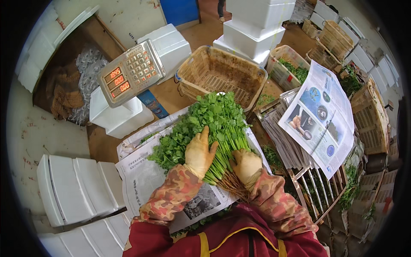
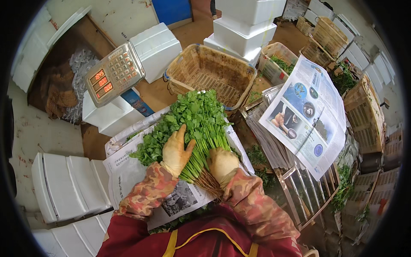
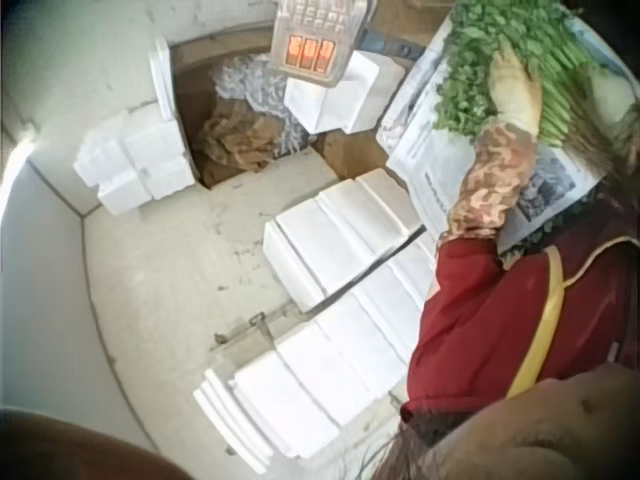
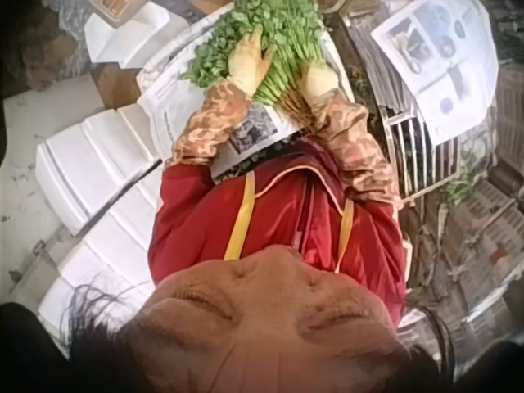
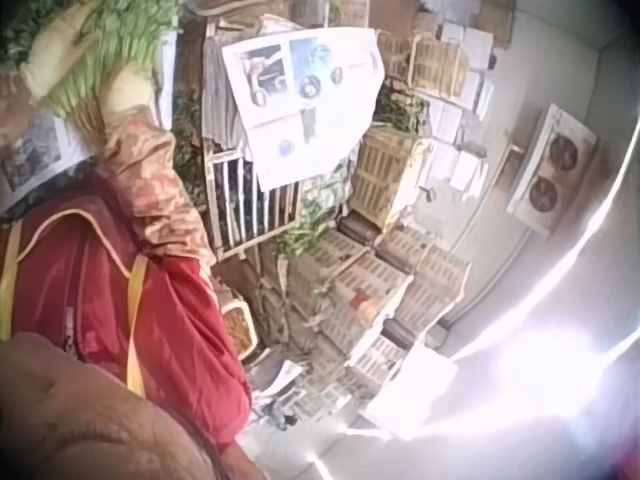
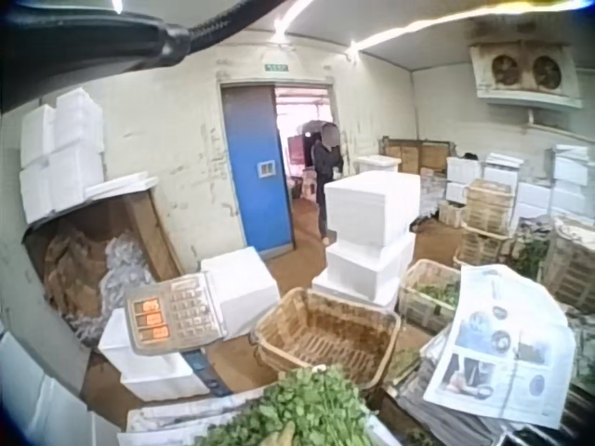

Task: The person weighs a bundle of leafy herbs on a scale, removes individual stalks to reach a target weight, and then places the bunch into a large basket.

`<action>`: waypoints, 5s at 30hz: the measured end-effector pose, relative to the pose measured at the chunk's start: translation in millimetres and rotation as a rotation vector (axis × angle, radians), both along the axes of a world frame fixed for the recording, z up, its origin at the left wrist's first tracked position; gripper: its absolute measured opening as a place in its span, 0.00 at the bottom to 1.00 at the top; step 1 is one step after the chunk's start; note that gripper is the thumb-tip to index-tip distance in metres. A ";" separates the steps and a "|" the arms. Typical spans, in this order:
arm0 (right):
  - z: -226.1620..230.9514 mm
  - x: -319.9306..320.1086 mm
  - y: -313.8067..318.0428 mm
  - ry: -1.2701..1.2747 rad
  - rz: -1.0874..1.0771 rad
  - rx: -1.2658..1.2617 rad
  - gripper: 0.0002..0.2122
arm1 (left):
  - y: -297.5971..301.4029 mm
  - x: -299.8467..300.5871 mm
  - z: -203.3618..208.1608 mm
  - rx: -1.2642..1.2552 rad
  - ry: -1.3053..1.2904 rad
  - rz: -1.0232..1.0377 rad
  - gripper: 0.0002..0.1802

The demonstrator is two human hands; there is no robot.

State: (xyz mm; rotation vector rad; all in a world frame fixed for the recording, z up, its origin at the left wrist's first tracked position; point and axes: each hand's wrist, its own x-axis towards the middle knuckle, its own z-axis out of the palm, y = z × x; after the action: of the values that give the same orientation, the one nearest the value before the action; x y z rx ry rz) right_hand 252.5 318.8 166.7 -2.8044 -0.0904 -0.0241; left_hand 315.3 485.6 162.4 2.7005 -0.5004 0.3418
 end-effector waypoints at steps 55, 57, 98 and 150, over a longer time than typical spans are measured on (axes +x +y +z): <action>169.6 -567.4 -245.8 -0.497 -1.160 0.220 0.10 | -222.4 -259.9 65.3 -0.114 0.595 -1.384 0.20; 162.2 -649.1 -241.6 -0.675 -1.439 0.027 0.11 | -246.7 -296.0 72.8 -0.019 0.702 -1.499 0.21; -124.8 -1009.8 41.8 0.373 -2.959 1.235 0.42 | -424.8 -624.7 38.5 0.529 0.447 -2.581 0.21; -70.4 -895.3 96.9 -0.359 -3.144 -0.045 0.18 | -182.2 -986.4 -221.7 1.430 2.014 -2.267 0.20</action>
State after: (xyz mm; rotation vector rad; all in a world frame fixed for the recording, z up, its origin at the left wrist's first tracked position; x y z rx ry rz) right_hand -642.7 415.8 96.4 0.0664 -2.9638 0.8554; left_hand -671.1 303.4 -59.3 0.1893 1.5516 2.1525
